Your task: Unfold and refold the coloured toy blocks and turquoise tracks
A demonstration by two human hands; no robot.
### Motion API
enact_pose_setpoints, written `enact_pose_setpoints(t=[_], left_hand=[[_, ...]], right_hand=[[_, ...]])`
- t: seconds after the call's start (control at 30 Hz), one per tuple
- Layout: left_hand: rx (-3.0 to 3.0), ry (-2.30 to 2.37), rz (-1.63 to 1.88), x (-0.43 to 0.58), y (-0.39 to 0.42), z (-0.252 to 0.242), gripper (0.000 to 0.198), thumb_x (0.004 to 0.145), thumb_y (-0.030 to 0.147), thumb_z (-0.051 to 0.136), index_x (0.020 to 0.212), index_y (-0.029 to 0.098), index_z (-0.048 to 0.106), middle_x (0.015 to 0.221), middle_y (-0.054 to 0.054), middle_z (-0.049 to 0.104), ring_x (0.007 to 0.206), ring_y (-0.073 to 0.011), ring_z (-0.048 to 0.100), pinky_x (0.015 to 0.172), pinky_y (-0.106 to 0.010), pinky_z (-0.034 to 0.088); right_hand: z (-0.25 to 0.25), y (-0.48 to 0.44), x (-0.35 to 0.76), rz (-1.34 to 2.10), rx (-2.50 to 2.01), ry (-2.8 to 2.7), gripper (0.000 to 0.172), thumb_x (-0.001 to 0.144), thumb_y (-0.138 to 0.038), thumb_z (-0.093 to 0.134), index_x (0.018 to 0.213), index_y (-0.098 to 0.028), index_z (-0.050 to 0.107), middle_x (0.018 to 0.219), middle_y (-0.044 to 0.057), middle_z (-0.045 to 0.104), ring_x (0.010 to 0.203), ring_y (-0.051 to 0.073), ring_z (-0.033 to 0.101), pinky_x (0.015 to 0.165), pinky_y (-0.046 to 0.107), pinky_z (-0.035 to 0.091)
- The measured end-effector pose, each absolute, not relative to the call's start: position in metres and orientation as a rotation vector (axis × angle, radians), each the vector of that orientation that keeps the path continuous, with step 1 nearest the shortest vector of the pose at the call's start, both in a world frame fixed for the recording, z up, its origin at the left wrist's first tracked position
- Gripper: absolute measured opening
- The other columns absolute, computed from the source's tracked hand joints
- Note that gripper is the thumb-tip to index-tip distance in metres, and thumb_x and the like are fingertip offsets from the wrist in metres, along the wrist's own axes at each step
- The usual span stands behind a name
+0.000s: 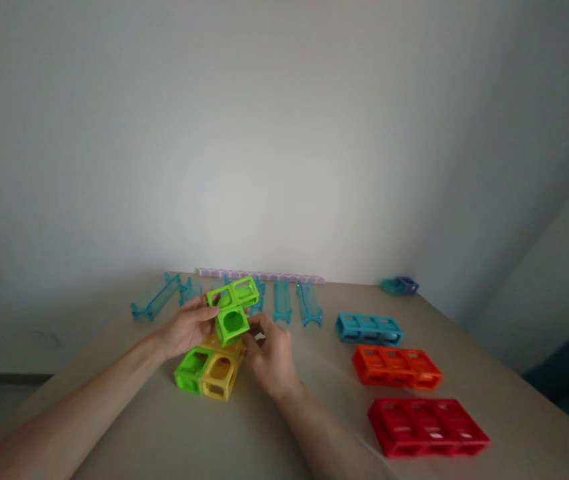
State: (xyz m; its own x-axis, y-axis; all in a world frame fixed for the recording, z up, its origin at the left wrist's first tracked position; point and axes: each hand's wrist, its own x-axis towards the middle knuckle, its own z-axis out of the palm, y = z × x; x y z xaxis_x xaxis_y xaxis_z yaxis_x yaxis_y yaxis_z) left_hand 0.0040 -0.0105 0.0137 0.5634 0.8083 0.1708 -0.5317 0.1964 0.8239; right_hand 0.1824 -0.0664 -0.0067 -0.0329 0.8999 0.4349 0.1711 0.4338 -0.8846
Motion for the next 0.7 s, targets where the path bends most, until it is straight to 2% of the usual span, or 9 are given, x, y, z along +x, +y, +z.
enact_pose_setpoints(t=[0.1,0.23,0.5,0.7], left_hand=[[0.986,0.287,0.945,0.002,-0.011,0.014,0.031,0.076,0.009,0.063,0.106,0.015,0.057,0.106,-0.012,0.068,0.103,-0.0279,0.064,0.088,-0.042,0.051],[1.011,0.249,0.953,0.001,-0.014,0.014,0.028,0.074,0.006,0.065,0.098,0.018,0.055,0.108,-0.009,0.066,0.104,-0.0261,0.063,0.088,-0.041,0.05],[1.081,0.22,0.957,0.003,-0.018,0.014,0.025,0.073,0.006,0.068,0.087,0.019,0.052,0.082,0.001,0.063,0.077,-0.0165,0.065,0.081,-0.035,0.05],[1.126,0.284,0.914,0.006,-0.019,0.015,0.033,0.07,0.01,0.073,0.095,0.019,0.053,0.089,-0.003,0.066,0.078,-0.0204,0.067,0.073,-0.036,0.052]], right_hand=[[-0.007,-0.065,0.179,0.991,-0.924,-1.398,0.008,0.073,-0.021,0.059,0.078,-0.016,0.062,0.073,0.004,0.068,0.06,0.016,0.063,0.051,0.025,0.051],[-0.01,-0.061,0.172,1.283,-0.935,-1.157,0.022,0.065,-0.03,0.069,0.078,-0.014,0.06,0.073,0.004,0.07,0.051,0.016,0.063,0.041,0.023,0.048],[-0.014,-0.057,0.17,1.371,-0.972,-0.937,0.025,0.065,-0.023,0.068,0.085,-0.014,0.056,0.061,0.002,0.067,0.049,0.016,0.064,0.043,0.023,0.051],[-0.009,-0.061,0.169,1.361,-0.941,-0.961,0.031,0.065,-0.022,0.069,0.09,-0.016,0.051,0.066,0.001,0.066,0.049,0.016,0.063,0.045,0.025,0.051]])
